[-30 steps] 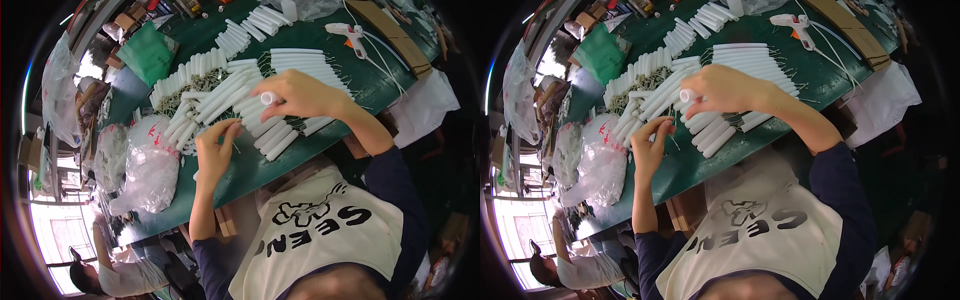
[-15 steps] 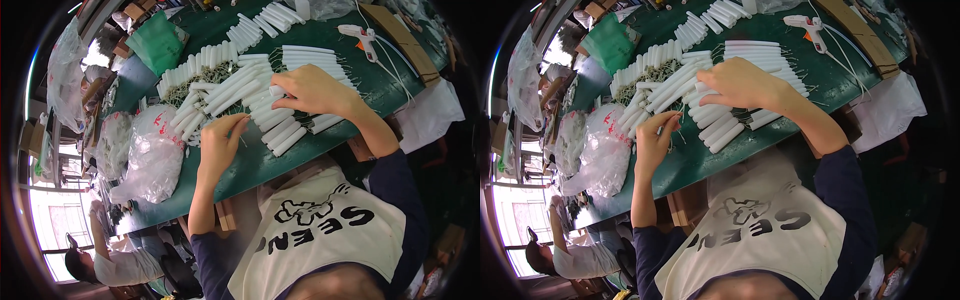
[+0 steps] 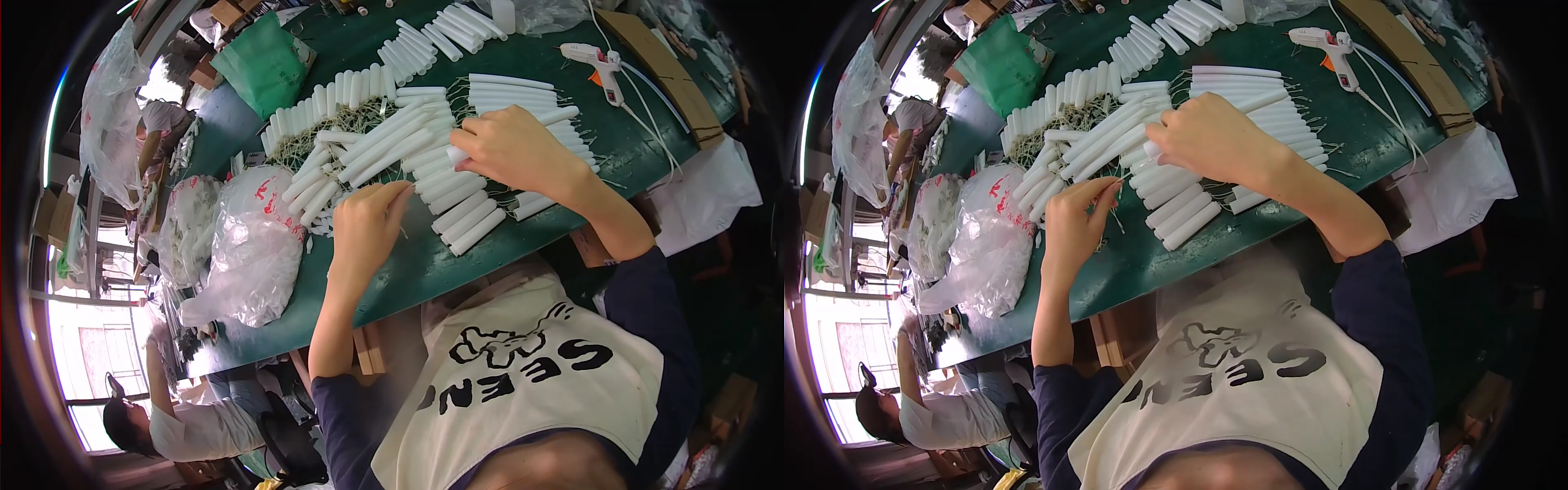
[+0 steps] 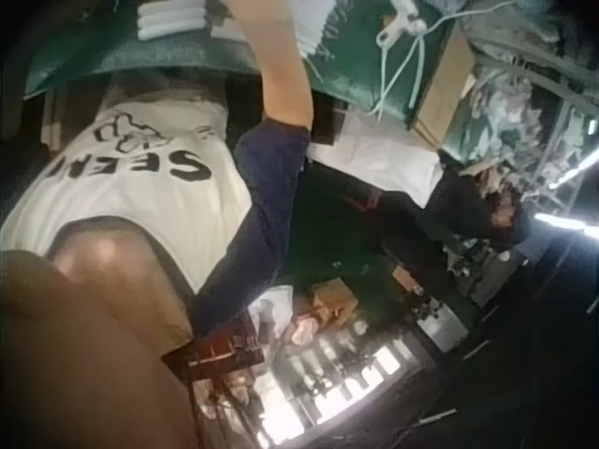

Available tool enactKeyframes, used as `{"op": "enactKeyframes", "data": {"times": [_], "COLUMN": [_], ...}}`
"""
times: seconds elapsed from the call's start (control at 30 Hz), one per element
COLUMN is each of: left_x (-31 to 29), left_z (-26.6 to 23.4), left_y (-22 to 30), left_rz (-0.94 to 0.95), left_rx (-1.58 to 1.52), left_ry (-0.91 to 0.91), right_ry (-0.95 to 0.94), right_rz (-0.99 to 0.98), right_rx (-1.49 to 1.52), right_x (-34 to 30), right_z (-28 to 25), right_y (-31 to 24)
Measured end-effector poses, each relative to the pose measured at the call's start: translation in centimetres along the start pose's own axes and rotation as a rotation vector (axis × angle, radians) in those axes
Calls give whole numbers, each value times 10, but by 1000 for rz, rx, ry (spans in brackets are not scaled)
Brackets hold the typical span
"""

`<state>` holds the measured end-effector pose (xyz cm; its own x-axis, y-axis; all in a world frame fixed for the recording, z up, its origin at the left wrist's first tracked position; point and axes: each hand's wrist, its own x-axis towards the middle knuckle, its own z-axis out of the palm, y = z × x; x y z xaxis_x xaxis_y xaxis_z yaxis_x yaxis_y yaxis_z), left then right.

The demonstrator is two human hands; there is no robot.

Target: Assembling small white plastic tubes onto a green base using a hot glue gun.

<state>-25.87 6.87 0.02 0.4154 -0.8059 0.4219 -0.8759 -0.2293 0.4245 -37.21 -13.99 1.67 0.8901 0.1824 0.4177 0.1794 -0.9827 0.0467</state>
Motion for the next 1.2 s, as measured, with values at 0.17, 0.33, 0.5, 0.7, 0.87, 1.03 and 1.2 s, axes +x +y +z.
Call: {"op": "enactKeyframes", "data": {"times": [0.17, 0.33, 0.5, 0.7, 0.87, 1.03, 1.2], "left_x": [0, 2, 2, -17, -37, -46, -49], "left_z": [1, 3, 1, -39, -48, -37, -24], "left_y": [-4, 3, -3, -23, -39, -48, -48], "left_rz": [-3, 3, -32, -98, -52, -90, -174], "left_rx": [18, 35, -138, -170, -101, -92, -312], "left_ry": [10, -24, -158, -301, -441, -393, -229], "right_ry": [-23, -26, -122, -186, -229, -209, -165], "right_rz": [6, -21, -49, -11, -40, -62, -106], "right_rx": [-69, -89, 42, 215, 287, 309, 352], "right_x": [-3, 0, 3, 1, 4, 9, 13], "right_z": [2, 15, 24, 32, 33, 36, 40], "right_y": [-2, -8, -28, -32, -39, -45, -51]}}
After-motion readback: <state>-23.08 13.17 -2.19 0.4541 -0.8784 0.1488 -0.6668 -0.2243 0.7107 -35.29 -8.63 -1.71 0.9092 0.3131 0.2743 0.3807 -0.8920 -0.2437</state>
